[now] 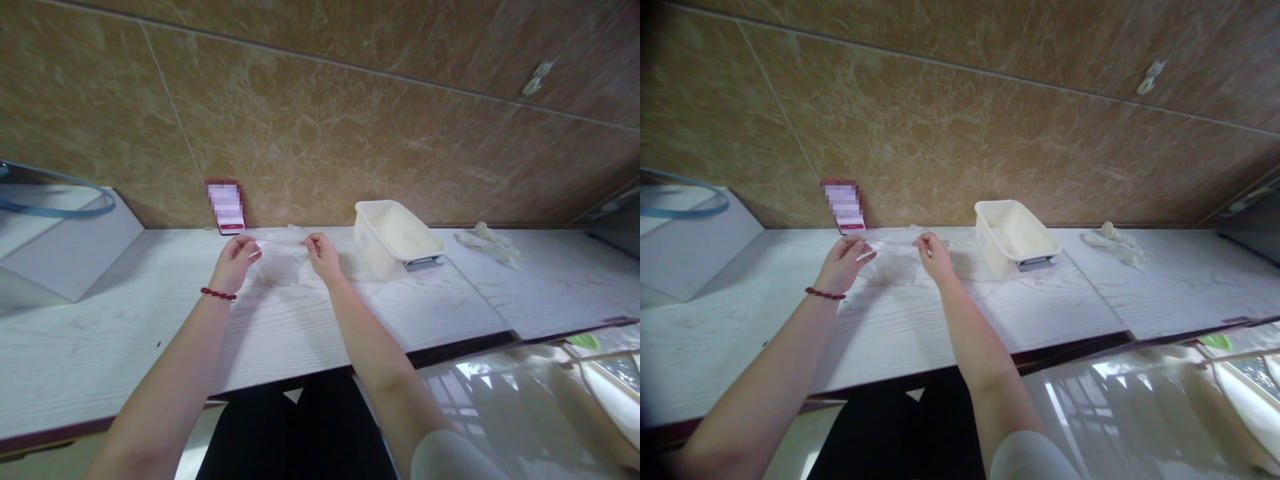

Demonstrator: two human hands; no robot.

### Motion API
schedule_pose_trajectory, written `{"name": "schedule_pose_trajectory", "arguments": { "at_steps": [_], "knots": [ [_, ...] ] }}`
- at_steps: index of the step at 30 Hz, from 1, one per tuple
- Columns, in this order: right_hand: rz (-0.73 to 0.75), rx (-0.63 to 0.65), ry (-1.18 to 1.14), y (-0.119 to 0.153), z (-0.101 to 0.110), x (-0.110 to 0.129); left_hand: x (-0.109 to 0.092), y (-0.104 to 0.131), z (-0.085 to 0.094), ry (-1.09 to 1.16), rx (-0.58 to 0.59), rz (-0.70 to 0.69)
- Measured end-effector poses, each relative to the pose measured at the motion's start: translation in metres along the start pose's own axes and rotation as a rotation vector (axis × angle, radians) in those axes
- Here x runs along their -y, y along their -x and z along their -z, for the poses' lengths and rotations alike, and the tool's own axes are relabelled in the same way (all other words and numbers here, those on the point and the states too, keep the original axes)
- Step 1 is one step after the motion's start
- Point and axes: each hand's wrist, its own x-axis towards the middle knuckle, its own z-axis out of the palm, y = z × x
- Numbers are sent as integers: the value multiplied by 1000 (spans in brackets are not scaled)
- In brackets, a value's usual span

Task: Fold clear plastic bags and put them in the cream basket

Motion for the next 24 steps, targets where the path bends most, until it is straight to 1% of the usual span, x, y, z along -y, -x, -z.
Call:
{"name": "schedule_pose_trajectory", "arguments": {
  "at_steps": [3, 5, 8, 11, 14, 18, 24],
  "knots": [
    [76, -2, 0, 3, 2, 3, 4, -2, 3, -47, -31, -129],
    [108, 3, -1, 5, 3, 5, 5, -1, 5, -95, -29, -205],
    [127, 17, 14, 7, 5, 7, 2, 0, 7, -99, -9, -238],
    [148, 63, 29, 8, 8, 7, -1, 0, 7, -4, -34, -175],
    [193, 155, 33, 8, 11, 7, -1, -4, 7, 52, -61, -87],
    [237, 269, 86, 6, 14, 11, 4, -8, 8, -34, -50, 37],
    [188, 346, 65, 7, 15, 19, 11, -9, 16, -179, -99, 167]
  ]
}}
